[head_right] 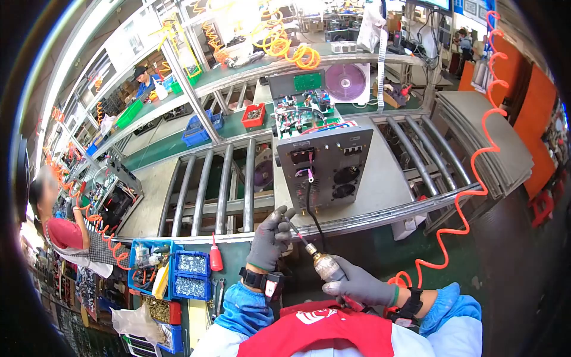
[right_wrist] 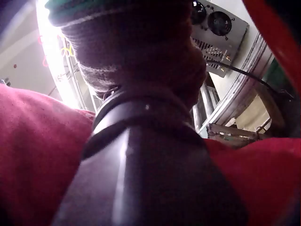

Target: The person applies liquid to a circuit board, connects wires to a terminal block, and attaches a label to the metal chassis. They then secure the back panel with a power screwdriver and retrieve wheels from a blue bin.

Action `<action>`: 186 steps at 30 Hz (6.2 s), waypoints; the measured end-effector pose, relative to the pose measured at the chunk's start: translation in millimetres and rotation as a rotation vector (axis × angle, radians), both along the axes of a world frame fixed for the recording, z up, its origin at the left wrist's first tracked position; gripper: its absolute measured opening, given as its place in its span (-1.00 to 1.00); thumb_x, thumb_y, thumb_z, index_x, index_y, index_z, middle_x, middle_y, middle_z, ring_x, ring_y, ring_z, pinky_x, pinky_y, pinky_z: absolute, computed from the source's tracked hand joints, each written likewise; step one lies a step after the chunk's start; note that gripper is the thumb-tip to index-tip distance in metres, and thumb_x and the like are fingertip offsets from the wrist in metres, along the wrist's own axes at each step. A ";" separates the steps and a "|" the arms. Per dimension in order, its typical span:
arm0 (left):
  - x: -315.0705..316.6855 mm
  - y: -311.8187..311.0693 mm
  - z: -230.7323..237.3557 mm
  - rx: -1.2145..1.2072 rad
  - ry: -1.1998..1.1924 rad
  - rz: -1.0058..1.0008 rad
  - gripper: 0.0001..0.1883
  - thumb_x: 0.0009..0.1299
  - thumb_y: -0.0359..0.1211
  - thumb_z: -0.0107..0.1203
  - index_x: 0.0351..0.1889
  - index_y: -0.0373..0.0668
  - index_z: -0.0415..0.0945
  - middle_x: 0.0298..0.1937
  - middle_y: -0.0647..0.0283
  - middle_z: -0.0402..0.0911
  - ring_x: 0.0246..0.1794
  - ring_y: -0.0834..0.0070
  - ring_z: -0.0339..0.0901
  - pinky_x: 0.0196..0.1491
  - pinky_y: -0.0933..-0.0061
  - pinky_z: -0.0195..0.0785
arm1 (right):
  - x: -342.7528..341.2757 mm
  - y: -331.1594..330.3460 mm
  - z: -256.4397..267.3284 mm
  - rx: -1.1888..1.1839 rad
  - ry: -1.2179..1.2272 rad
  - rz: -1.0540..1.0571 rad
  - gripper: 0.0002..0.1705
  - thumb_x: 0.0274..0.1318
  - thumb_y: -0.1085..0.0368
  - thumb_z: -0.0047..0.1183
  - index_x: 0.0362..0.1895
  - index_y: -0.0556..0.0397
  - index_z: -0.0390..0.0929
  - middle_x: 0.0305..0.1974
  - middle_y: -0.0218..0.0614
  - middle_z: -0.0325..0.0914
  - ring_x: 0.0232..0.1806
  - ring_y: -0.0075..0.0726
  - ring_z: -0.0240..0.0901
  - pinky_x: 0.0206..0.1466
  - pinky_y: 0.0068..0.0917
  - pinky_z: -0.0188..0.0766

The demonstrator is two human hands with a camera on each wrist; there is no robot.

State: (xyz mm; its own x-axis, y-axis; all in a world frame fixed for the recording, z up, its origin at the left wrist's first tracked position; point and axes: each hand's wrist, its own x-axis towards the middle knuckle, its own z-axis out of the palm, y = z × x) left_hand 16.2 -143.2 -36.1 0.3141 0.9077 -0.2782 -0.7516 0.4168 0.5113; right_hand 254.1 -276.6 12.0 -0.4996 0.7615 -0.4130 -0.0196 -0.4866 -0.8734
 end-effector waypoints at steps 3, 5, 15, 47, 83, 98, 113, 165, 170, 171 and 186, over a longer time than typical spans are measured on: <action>-0.4 -3.2 -0.9 0.039 -0.051 -0.035 -0.59 0.53 -0.25 0.07 0.25 -0.22 0.33 0.18 0.02 0.52 -0.46 0.74 0.26 -0.53 0.79 0.18 | -2.6 2.3 1.7 -0.009 -0.058 0.007 -0.13 0.15 0.26 0.23 0.49 0.00 0.08 -0.10 -0.33 0.47 -0.27 -0.54 0.46 -0.25 -0.53 0.47; 0.9 -7.1 3.8 0.062 -0.036 -0.044 -0.56 0.53 -0.23 0.06 0.27 -0.24 0.31 0.18 0.03 0.52 -0.47 0.75 0.25 -0.53 0.79 0.18 | -4.8 3.1 3.6 -0.025 -0.061 0.002 -0.14 0.15 0.26 0.23 0.48 -0.01 0.09 -0.11 -0.35 0.47 -0.28 -0.55 0.45 -0.26 -0.53 0.46; 4.9 -4.6 7.3 0.150 0.147 -0.044 -0.70 0.53 -0.20 0.07 0.11 -0.14 0.43 0.01 0.08 0.65 -0.66 0.76 0.16 -0.65 0.75 0.08 | -2.5 10.8 0.2 0.022 -0.108 0.015 -0.12 0.14 0.23 0.16 0.49 0.00 0.00 -0.21 -0.32 0.47 -0.34 -0.46 0.53 -0.26 -0.45 0.55; 59.0 114.8 11.6 0.797 0.867 0.194 -0.75 0.43 -0.30 0.24 -0.05 -0.27 0.67 -0.38 0.36 0.64 -0.46 0.72 0.51 -0.39 0.63 0.37 | 35.5 33.0 19.3 -0.002 0.109 -0.351 -0.16 0.14 0.31 0.15 0.47 -0.10 0.05 -0.32 -0.27 0.49 -0.46 -0.38 0.53 -0.44 -0.35 0.59; 61.3 116.4 23.6 0.527 0.895 0.067 -0.71 0.44 -0.19 0.17 -0.28 -0.27 0.63 -0.50 0.39 0.56 -0.60 0.72 0.40 -0.56 0.62 0.23 | -2.3 84.0 21.2 -0.028 0.137 -0.257 -0.52 0.32 0.11 0.01 0.22 -0.05 0.22 -0.33 -0.30 0.50 -0.46 -0.40 0.53 -0.42 -0.35 0.62; 73.0 112.3 24.2 0.505 0.888 0.216 -0.66 0.41 -0.21 0.19 -0.45 -0.32 0.61 -0.56 0.37 0.54 -0.59 0.69 0.37 -0.53 0.51 0.21 | -29.5 81.6 37.8 -0.168 0.302 -0.370 -0.61 0.41 0.03 -0.07 0.17 -0.08 0.31 -0.36 -0.34 0.50 -0.47 -0.40 0.53 -0.45 -0.38 0.58; 69.1 102.0 7.8 0.529 0.734 0.276 -0.79 0.41 -0.33 0.14 -0.16 -0.31 0.58 -0.42 0.36 0.54 -0.51 0.69 0.39 -0.49 0.57 0.24 | -40.4 77.5 38.0 -0.062 0.168 -0.373 -0.52 0.34 0.09 0.02 0.23 -0.03 0.25 -0.36 -0.33 0.48 -0.49 -0.42 0.50 -0.46 -0.37 0.58; -19.5 42.1 -1.6 0.566 0.296 -0.166 -0.75 0.50 -0.27 0.10 -0.04 -0.23 0.35 -0.09 -0.15 0.64 -0.71 0.63 0.34 -0.69 0.66 0.15 | 5.1 25.2 -5.2 -0.356 0.365 0.019 -0.33 0.24 0.16 0.12 0.35 -0.05 0.13 -0.30 -0.26 0.49 -0.44 -0.41 0.52 -0.41 -0.38 0.59; -7.4 45.5 6.4 0.549 0.429 -0.101 -0.73 0.47 -0.23 0.16 -0.06 -0.20 0.42 -0.13 -0.11 0.68 -0.76 0.65 0.31 -0.71 0.67 0.09 | 7.9 29.8 1.9 -0.328 0.292 -0.006 -0.37 0.22 0.14 0.15 0.28 -0.01 0.19 -0.28 -0.24 0.50 -0.40 -0.38 0.57 -0.32 -0.35 0.63; -6.6 45.6 8.6 0.546 0.473 -0.103 -0.72 0.47 -0.23 0.16 -0.06 -0.22 0.42 -0.13 -0.11 0.68 -0.76 0.66 0.32 -0.72 0.68 0.09 | 7.7 29.1 6.4 -0.288 0.229 -0.007 -0.36 0.22 0.15 0.16 0.30 -0.01 0.19 -0.27 -0.25 0.50 -0.38 -0.39 0.57 -0.31 -0.36 0.63; -8.0 61.3 1.8 0.541 0.452 -0.155 -0.71 0.39 -0.25 0.28 -0.08 -0.25 0.58 -0.19 -0.01 0.72 -0.67 0.63 0.46 -0.68 0.73 0.19 | 5.0 27.0 11.5 0.054 -0.074 -0.007 -0.13 0.14 0.16 0.23 0.45 0.08 0.09 -0.20 -0.34 0.46 -0.38 -0.54 0.47 -0.33 -0.52 0.47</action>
State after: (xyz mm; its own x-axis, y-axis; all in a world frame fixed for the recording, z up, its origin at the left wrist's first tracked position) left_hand 8.2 -82.0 -34.3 0.4106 0.9095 0.0647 -0.3701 0.1015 0.9234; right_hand 259.1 -249.5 23.5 -0.4635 0.7872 -0.4068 0.0428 -0.4387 -0.8976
